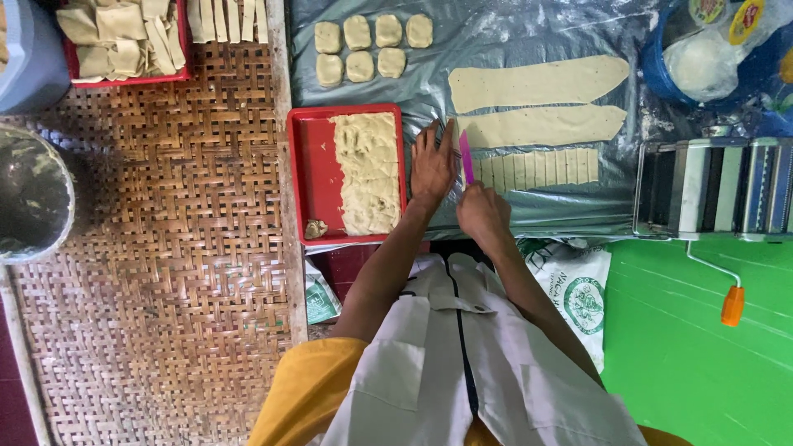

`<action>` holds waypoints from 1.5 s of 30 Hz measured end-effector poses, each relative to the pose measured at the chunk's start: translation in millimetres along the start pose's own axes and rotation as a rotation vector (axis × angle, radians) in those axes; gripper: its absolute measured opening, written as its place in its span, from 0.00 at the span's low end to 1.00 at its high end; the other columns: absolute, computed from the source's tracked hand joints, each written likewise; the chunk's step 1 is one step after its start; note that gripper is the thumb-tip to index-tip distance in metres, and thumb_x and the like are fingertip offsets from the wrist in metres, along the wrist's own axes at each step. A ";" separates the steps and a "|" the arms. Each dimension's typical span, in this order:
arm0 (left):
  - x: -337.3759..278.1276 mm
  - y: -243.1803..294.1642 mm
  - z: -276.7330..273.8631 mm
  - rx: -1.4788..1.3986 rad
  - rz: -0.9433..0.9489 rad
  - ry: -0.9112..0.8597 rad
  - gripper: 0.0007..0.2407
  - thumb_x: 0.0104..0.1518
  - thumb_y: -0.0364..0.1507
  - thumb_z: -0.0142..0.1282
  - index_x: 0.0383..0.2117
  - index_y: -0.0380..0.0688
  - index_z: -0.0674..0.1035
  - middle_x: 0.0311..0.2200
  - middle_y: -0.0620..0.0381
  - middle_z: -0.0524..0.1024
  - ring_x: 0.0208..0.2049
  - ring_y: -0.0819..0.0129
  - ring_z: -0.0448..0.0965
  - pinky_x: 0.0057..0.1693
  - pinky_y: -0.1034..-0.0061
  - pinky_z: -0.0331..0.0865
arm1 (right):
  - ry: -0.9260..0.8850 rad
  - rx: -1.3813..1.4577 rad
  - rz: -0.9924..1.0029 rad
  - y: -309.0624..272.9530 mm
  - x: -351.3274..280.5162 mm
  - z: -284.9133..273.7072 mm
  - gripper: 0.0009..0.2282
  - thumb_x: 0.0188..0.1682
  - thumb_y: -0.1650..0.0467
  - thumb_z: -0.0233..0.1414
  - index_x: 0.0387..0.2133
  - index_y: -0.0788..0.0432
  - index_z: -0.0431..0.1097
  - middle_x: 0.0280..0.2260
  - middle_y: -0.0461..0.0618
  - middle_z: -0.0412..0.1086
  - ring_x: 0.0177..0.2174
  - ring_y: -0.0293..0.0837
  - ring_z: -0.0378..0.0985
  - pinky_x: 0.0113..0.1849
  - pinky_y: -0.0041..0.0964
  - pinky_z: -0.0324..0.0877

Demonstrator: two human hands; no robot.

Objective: Cutting strips of flattened dough into smaller rectangular pieces using a plastic scraper.

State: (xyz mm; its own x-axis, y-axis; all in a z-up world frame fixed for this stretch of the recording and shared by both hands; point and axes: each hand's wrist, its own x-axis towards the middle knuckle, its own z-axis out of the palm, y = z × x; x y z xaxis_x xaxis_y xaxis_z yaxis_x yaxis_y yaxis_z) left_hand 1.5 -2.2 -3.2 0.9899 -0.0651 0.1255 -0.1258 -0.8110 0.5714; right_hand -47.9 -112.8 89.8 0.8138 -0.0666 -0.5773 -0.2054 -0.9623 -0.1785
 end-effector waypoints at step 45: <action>1.3 12.5 -12.1 0.136 0.107 0.054 0.21 0.66 0.47 0.40 0.65 0.66 0.67 0.64 0.43 0.60 0.68 0.49 0.61 0.58 0.56 0.64 | 0.222 0.120 -0.142 33.4 45.7 -1.6 0.19 0.59 0.63 0.37 0.34 0.67 0.70 0.26 0.72 0.75 0.30 0.75 0.80 0.31 0.69 0.72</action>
State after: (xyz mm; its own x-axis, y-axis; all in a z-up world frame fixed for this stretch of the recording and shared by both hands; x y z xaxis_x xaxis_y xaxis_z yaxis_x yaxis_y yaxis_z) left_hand 0.4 -5.3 14.0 0.9660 -0.1274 0.2249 -0.2171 -0.8723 0.4382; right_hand -16.7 -148.4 58.7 0.9353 -0.0021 -0.3539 -0.1328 -0.9290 -0.3454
